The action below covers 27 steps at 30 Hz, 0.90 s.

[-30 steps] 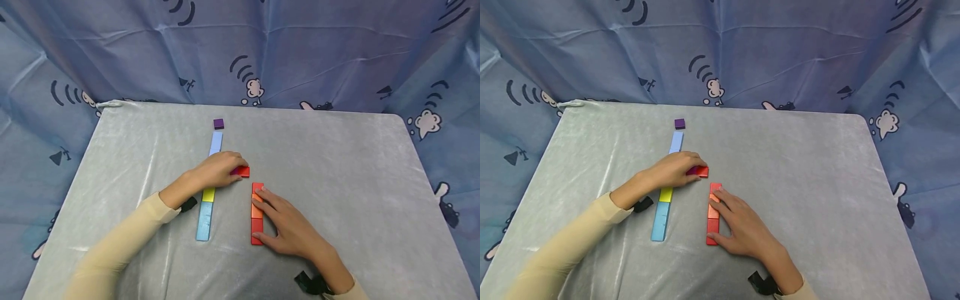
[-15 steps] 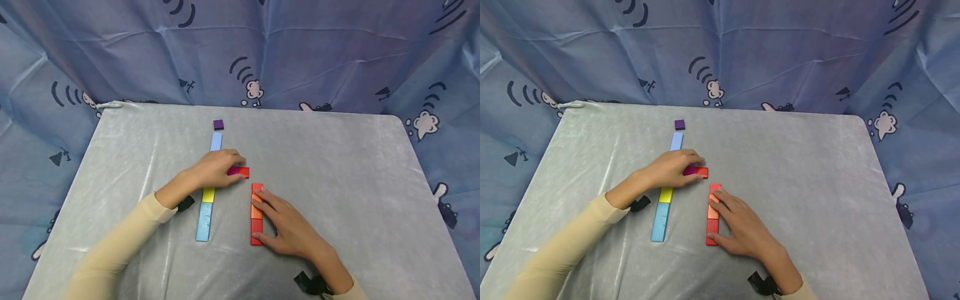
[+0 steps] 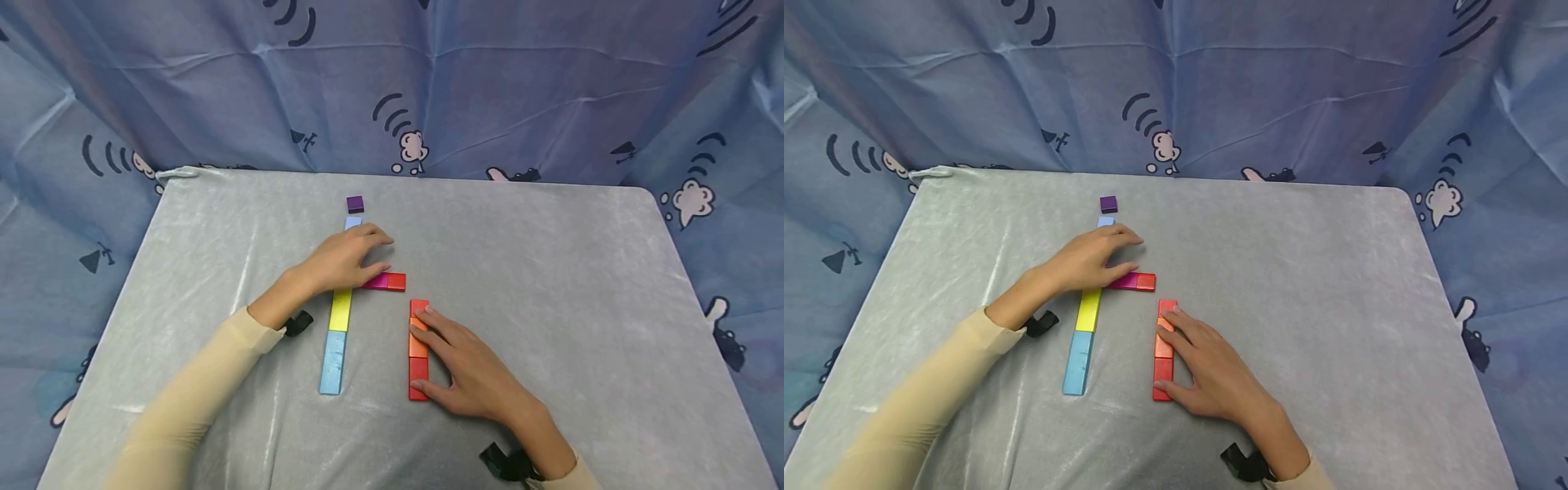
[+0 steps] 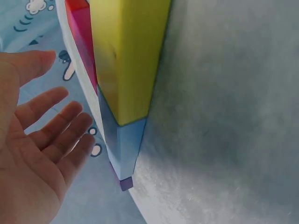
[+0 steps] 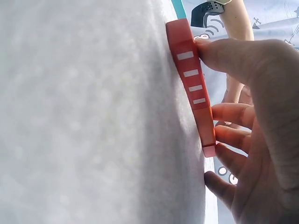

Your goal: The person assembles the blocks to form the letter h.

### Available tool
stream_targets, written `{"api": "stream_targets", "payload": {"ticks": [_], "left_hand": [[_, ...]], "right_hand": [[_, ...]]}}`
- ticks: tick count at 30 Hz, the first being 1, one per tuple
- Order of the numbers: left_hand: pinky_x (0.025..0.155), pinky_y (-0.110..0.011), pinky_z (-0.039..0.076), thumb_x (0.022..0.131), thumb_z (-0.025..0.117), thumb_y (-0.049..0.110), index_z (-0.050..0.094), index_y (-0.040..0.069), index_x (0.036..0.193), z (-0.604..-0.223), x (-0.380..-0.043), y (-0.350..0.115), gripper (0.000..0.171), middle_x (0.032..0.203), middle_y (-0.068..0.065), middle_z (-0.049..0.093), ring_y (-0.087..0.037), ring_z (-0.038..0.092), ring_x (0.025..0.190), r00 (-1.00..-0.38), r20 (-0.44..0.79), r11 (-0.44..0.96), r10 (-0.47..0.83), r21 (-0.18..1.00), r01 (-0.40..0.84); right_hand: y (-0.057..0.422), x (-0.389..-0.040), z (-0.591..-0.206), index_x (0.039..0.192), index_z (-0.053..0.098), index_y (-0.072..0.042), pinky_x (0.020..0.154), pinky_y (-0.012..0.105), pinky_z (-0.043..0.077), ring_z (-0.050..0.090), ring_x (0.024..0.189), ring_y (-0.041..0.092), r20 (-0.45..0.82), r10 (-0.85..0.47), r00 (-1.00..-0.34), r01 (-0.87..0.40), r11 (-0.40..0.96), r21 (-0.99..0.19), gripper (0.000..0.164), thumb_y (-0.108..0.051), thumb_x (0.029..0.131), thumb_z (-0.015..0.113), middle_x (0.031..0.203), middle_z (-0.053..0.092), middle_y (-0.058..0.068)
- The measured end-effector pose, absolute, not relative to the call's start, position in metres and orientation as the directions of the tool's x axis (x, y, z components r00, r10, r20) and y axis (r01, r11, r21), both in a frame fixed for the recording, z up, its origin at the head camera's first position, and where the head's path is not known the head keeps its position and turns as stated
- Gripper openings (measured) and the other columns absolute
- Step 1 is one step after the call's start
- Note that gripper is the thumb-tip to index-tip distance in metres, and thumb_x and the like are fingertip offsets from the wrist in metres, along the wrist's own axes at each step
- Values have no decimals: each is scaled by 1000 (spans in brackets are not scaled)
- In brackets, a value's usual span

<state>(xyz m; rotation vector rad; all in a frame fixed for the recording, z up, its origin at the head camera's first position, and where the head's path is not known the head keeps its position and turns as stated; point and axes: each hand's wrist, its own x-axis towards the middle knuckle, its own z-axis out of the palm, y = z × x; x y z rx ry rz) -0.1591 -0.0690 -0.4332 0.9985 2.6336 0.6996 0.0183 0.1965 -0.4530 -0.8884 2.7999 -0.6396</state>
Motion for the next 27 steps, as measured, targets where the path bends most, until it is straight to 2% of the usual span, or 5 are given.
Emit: {"api": "stream_targets", "payload": {"ticks": [7,18,27], "left_hand": [[118,-47,50,103,68,30,67,4,141,-428,-172,-73,46,141,-11,66,-28,63,132,-767,-21,662,642,520,540],[116,-50,48,103,65,20,64,4,143,-427,-204,-85,43,143,-14,62,-33,58,135,-892,39,753,451,519,404],[114,-52,51,104,64,17,63,7,145,-425,-216,-84,42,145,-15,61,-34,57,138,-911,-11,786,413,509,350]], "right_hand": [[196,18,-452,159,50,-17,123,50,46,46,154,26,-7,-575,-818,-515,739,-434,83,-56,92,77,171,40,5],[197,19,-452,160,47,-19,124,49,45,44,156,25,-33,-571,-821,-500,745,-442,83,-59,93,74,172,37,3],[197,19,-451,161,46,-20,124,50,44,43,156,24,-39,-569,-821,-496,746,-444,83,-59,93,74,173,36,2]]}}
